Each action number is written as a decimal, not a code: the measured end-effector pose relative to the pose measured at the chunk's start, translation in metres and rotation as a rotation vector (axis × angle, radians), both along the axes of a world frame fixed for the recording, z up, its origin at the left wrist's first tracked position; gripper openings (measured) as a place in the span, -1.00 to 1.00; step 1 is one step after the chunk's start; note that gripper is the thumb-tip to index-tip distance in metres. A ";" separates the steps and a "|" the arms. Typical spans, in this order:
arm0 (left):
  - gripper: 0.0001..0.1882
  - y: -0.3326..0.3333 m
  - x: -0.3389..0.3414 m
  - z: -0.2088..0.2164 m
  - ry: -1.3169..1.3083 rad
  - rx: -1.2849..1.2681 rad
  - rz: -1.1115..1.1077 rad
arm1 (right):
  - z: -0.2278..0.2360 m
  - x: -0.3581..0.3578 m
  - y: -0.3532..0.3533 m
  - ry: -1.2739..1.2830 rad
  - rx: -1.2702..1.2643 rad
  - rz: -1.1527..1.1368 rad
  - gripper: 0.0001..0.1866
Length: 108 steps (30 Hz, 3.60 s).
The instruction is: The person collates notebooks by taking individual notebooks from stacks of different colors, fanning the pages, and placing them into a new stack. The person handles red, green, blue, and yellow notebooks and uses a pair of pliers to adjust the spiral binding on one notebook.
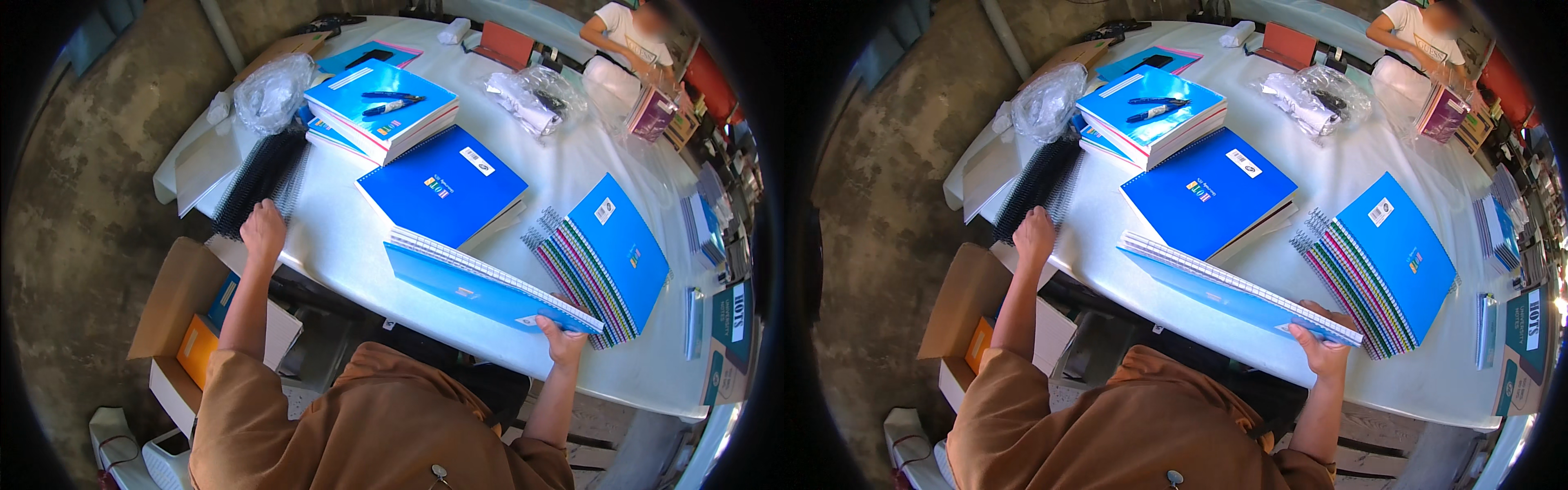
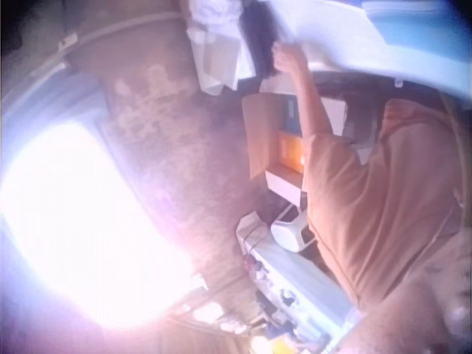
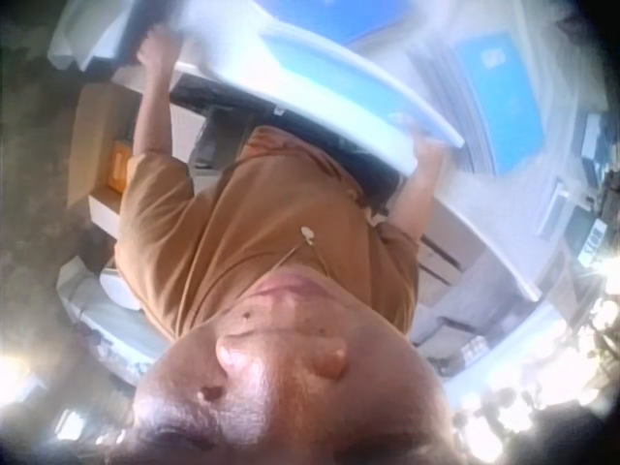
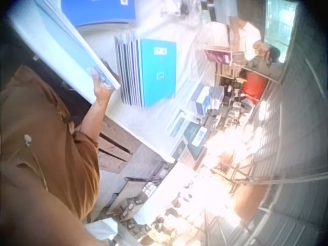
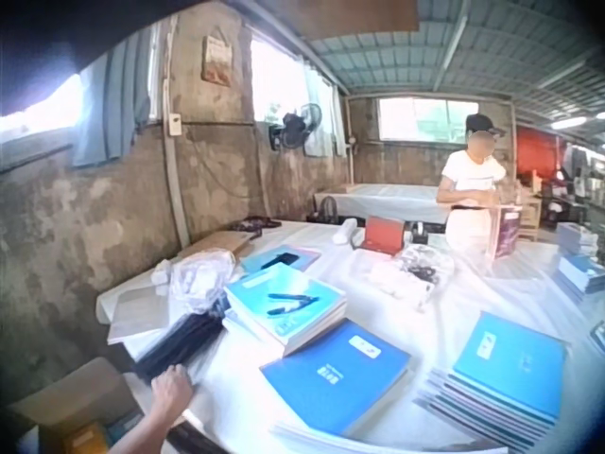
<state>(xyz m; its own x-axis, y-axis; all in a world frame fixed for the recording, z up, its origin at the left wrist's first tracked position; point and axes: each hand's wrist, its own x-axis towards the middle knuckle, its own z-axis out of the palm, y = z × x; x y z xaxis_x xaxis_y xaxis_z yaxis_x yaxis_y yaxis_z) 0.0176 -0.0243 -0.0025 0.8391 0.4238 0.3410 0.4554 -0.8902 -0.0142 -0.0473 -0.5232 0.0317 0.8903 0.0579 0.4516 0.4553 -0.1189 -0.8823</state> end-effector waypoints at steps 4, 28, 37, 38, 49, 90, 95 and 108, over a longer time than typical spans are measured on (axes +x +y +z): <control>-0.69 -0.010 -0.007 0.001 -0.021 -0.001 -0.026 | -0.001 0.003 -0.001 -0.054 -0.059 0.018 -0.74; -0.84 -0.022 0.012 0.038 -0.235 -0.249 -0.096 | 0.012 0.001 0.002 -0.106 -0.011 -0.052 -0.73; -0.68 -0.057 0.054 0.026 -0.240 -0.237 -0.994 | 0.005 0.000 -0.003 -0.027 0.050 -0.068 -0.72; -0.72 -0.058 0.058 0.036 -0.395 -0.325 -0.865 | 0.005 0.001 -0.004 -0.028 0.046 -0.080 -0.72; -0.77 -0.079 0.052 0.116 -1.142 -1.522 -1.094 | 0.005 -0.001 0.001 -0.039 0.076 -0.096 -0.73; -0.65 -0.183 0.011 0.206 0.518 -0.098 -1.190 | -0.001 -0.019 0.009 -0.011 -0.140 -0.045 -0.77; -0.73 -0.180 0.005 0.196 0.152 0.025 -1.413 | 0.008 -0.018 0.004 -0.140 -0.345 -0.013 -0.73; -0.70 -0.192 0.010 0.197 0.113 0.143 -1.315 | 0.007 -0.025 0.013 -0.149 -0.064 0.022 -0.75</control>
<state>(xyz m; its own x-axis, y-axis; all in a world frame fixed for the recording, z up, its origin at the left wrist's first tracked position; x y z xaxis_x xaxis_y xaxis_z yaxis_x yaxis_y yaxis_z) 0.0279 -0.2159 0.1950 0.6207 -0.7538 0.2157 -0.7482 -0.6517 -0.1245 -0.0720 -0.5098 0.0385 0.8122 0.1097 0.5730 0.5833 -0.1617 -0.7960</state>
